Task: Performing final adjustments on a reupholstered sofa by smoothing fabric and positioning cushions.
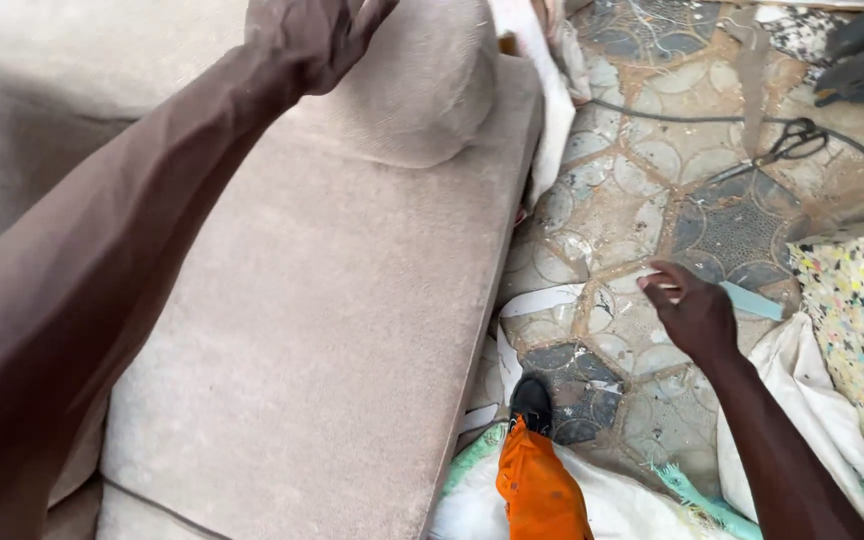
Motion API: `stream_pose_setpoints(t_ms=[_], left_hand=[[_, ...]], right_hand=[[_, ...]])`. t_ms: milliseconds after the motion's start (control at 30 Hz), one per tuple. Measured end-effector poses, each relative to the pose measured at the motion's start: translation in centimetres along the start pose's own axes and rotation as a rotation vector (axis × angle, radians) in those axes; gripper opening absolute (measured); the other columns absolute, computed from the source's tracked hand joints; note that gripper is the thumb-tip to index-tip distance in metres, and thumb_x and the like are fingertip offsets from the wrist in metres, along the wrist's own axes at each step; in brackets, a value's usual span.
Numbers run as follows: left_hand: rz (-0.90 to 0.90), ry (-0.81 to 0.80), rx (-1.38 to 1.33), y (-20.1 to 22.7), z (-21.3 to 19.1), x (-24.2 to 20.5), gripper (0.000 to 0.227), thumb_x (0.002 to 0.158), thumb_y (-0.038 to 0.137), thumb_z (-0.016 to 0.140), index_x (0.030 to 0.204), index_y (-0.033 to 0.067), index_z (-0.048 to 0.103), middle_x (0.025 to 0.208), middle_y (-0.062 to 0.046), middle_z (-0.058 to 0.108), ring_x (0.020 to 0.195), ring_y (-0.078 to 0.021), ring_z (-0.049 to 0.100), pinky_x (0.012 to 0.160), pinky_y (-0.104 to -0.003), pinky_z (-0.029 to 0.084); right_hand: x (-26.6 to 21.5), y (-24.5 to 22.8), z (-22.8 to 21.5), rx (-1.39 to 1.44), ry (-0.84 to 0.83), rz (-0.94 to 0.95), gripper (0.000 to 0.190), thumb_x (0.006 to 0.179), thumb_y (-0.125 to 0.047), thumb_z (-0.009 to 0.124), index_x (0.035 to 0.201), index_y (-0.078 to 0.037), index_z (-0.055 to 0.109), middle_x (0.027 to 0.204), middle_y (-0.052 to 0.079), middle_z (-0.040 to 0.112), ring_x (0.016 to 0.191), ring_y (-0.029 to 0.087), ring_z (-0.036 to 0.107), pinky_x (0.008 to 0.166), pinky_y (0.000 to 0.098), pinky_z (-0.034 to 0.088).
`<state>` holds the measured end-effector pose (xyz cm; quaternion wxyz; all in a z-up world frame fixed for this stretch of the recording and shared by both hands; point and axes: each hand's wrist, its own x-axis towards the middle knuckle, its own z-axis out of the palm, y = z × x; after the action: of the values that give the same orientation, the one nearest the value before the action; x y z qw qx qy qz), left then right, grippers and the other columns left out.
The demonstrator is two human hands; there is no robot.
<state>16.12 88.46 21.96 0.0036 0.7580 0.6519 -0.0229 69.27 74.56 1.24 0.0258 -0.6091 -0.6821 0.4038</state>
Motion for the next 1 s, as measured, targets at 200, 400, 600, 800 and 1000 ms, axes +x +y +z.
stream_pose_setpoints(t_ms=[200, 400, 600, 800, 1000], left_hand=[[0.171, 0.136, -0.146, 3.6, 1.1, 2.0, 0.069, 0.118, 0.061, 0.033, 0.129, -0.0023, 0.059, 0.107, -0.029, 0.065, 0.097, -0.046, 0.059, 0.081, -0.054, 0.042], [0.18, 0.312, -0.21, 4.0, 1.0, 2.2, 0.077, 0.11, 0.061, 0.032, 0.143, -0.006, 0.051, 0.14, -0.028, 0.057, 0.132, -0.0414, 0.051, 0.111, -0.054, 0.036], [0.106, 0.297, -0.233, 3.4, 2.4, 2.7, 0.083, 0.104, 0.068, 0.027, 0.146, -0.0006, 0.047, 0.146, -0.022, 0.055, 0.138, -0.0372, 0.049, 0.117, -0.052, 0.036], [0.105, 0.303, -0.254, 2.2, 3.3, 3.1, 0.081, 0.101, 0.067, 0.037, 0.147, 0.0008, 0.047, 0.148, -0.02, 0.051, 0.142, -0.0387, 0.044, 0.118, -0.054, 0.033], [0.085, 0.285, -0.268, 2.2, 2.9, 3.0, 0.081, 0.099, 0.066, 0.045, 0.149, 0.0017, 0.048, 0.15, -0.021, 0.049, 0.145, -0.0402, 0.039, 0.117, -0.053, 0.028]], right_hand=[[-1.3, 3.8, 3.5, 0.165, 0.015, 0.137, 0.034, 0.097, -0.027, 0.068, 0.128, -0.014, 0.07, 0.103, -0.003, 0.08, 0.092, 0.02, 0.077, 0.079, 0.0348, 0.056], [-6.0, 2.6, 12.4, 0.13, -0.243, 0.205, 0.044, 0.092, -0.04, 0.066, 0.132, -0.022, 0.069, 0.112, 0.002, 0.081, 0.094, 0.02, 0.081, 0.075, 0.0385, 0.063], [-4.1, -7.5, 12.6, 0.265, -0.335, 0.111, 0.048, 0.095, -0.048, 0.06, 0.134, -0.02, 0.064, 0.121, 0.009, 0.076, 0.099, 0.026, 0.08, 0.073, 0.0384, 0.068], [5.5, -17.1, 5.6, 0.31, -0.178, 0.022, 0.046, 0.097, -0.048, 0.059, 0.131, -0.018, 0.066, 0.114, 0.017, 0.076, 0.098, 0.035, 0.076, 0.081, 0.0473, 0.066], [13.1, -29.2, -9.1, 0.457, 0.182, -0.198, 0.047, 0.104, -0.041, 0.059, 0.131, -0.004, 0.068, 0.118, 0.027, 0.072, 0.11, 0.044, 0.069, 0.091, 0.0545, 0.059]])
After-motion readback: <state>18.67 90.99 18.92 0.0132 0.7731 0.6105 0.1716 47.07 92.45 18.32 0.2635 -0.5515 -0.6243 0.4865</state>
